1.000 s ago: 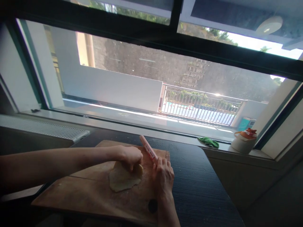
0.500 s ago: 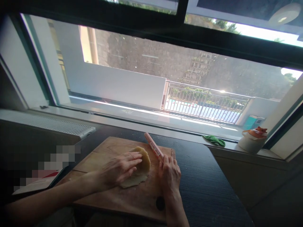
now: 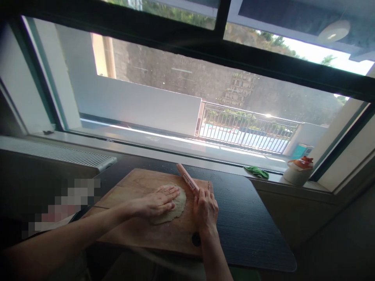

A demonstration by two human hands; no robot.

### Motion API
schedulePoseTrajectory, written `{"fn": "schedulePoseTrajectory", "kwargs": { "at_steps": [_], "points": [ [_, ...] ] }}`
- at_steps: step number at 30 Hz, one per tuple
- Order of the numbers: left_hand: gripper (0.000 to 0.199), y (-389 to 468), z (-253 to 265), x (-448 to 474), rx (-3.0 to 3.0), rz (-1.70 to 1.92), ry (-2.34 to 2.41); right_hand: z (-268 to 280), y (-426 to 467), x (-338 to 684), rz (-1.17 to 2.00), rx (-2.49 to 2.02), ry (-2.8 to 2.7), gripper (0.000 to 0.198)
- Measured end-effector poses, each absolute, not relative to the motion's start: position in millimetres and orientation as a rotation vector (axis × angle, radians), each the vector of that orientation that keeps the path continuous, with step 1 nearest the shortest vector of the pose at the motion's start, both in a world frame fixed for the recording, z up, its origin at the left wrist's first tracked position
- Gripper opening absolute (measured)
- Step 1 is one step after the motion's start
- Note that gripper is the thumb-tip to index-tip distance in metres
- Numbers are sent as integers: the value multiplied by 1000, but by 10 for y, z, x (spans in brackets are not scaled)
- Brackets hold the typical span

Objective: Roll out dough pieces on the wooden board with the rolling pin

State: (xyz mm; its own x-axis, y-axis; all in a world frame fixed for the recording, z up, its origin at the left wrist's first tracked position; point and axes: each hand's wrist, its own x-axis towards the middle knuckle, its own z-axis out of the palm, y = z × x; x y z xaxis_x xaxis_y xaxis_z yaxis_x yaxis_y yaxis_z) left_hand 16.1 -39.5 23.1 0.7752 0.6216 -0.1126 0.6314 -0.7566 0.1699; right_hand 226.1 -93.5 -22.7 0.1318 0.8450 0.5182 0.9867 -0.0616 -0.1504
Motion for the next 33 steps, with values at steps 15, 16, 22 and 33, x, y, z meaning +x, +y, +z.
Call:
{"fn": "schedulePoseTrajectory", "kwargs": {
  "at_steps": [15,16,22,33],
  "points": [
    [62,-182,-101,485,2615,208,1543,-232,-926,2248,-392,-1958,-1758,23],
    [64,-149,-94,499,2592,187,1539,-228,-929,2246,-392,-1957,-1762,23],
    [53,-90,43,349,2592,384,1484,-224,-968,2250,-409,-1918,-1782,26],
    [48,-665,505,-230,2850,100,1067,-78,-1149,2319,-144,-1834,-1946,16]
  ]
}}
